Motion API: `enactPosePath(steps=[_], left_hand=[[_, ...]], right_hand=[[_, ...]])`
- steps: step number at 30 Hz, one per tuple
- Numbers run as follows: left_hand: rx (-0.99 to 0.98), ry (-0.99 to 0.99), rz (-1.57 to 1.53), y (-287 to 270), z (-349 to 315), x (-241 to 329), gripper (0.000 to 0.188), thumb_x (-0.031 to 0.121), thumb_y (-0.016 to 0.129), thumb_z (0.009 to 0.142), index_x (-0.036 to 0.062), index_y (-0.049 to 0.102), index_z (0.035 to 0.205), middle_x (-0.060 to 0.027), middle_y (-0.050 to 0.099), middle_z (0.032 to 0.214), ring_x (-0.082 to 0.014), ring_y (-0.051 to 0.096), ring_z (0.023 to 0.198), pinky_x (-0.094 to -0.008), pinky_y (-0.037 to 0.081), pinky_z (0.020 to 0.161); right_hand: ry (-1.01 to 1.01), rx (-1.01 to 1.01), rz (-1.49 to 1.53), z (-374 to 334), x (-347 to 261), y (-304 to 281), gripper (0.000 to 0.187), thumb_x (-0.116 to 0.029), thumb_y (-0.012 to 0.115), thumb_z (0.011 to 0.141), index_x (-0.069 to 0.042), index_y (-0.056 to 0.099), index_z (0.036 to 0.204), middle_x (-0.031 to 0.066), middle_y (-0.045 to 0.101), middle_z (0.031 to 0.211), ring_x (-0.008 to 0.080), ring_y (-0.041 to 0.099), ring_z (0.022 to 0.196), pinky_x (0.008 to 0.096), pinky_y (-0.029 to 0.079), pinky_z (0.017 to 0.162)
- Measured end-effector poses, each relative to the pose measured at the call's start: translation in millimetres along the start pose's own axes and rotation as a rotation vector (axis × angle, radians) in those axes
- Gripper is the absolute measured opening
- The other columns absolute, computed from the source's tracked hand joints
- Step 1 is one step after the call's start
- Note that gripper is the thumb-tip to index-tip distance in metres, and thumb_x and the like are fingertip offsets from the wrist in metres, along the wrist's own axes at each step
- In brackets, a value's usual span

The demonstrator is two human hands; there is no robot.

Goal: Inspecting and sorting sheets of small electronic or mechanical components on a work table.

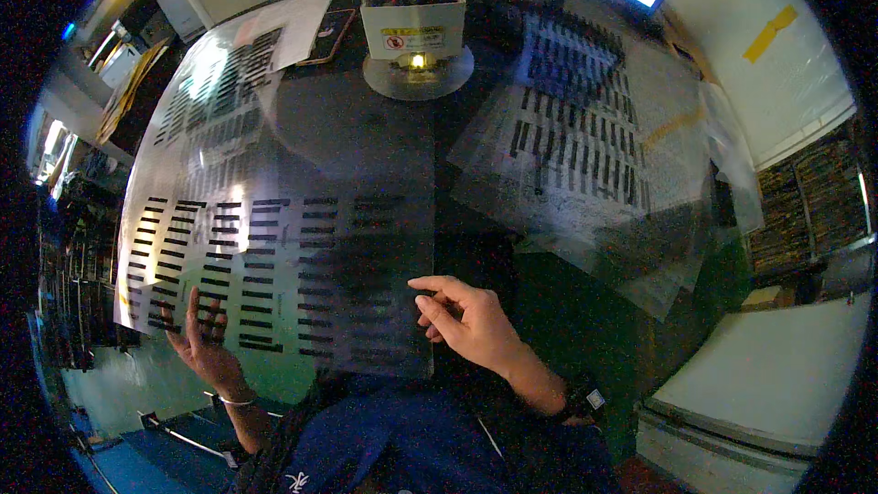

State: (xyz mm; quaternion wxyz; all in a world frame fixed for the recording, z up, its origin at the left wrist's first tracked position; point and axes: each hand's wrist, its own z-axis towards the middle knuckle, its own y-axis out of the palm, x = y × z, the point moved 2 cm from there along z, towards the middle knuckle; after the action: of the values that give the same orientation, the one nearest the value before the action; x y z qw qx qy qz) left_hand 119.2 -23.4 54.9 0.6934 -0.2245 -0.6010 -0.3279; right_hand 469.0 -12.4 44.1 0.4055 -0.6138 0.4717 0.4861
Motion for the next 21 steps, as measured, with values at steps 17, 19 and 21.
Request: enactPosePath(steps=[17, 19, 21], left_hand=[[0.007, 0.01, -0.011, 16.2, 2.7, -1.0, 0.051, 0.017, 0.044, 0.093, 0.0094, 0.02, 0.138, -0.0199, 0.056, 0.117, -0.0256, 0.064, 0.087, -0.0273, 0.05, 0.064], [0.0, 0.016, -0.012, 18.0, 2.2, -1.1, 0.052, 0.018, 0.044, 0.093, 0.0093, 0.019, 0.138, -0.0199, 0.057, 0.117, -0.0258, 0.064, 0.087, -0.0275, 0.05, 0.064], [-0.008, 0.023, -0.014, 16.5, 2.7, -2.9, 0.052, 0.018, 0.044, 0.093, 0.0091, 0.019, 0.138, -0.0199, 0.057, 0.116, -0.0259, 0.064, 0.087, -0.0276, 0.05, 0.064]], right_hand=[[-0.005, 0.023, 0.023, 10.2, 2.3, -9.4, 0.024, -0.01, 0.056, 0.089, -0.004, 0.057, 0.113, 0.0071, 0.063, 0.075, 0.0095, 0.061, 0.062, 0.0232, 0.053, 0.056], [-0.01, 0.024, 0.023, 10.9, 3.0, -9.8, 0.024, -0.01, 0.056, 0.089, -0.005, 0.057, 0.112, 0.0071, 0.063, 0.075, 0.0095, 0.061, 0.062, 0.0232, 0.053, 0.056], [-0.023, 0.024, 0.006, 11.0, 3.0, -9.9, 0.024, -0.01, 0.056, 0.089, -0.005, 0.057, 0.112, 0.0069, 0.063, 0.076, 0.0095, 0.061, 0.062, 0.0232, 0.053, 0.056]])
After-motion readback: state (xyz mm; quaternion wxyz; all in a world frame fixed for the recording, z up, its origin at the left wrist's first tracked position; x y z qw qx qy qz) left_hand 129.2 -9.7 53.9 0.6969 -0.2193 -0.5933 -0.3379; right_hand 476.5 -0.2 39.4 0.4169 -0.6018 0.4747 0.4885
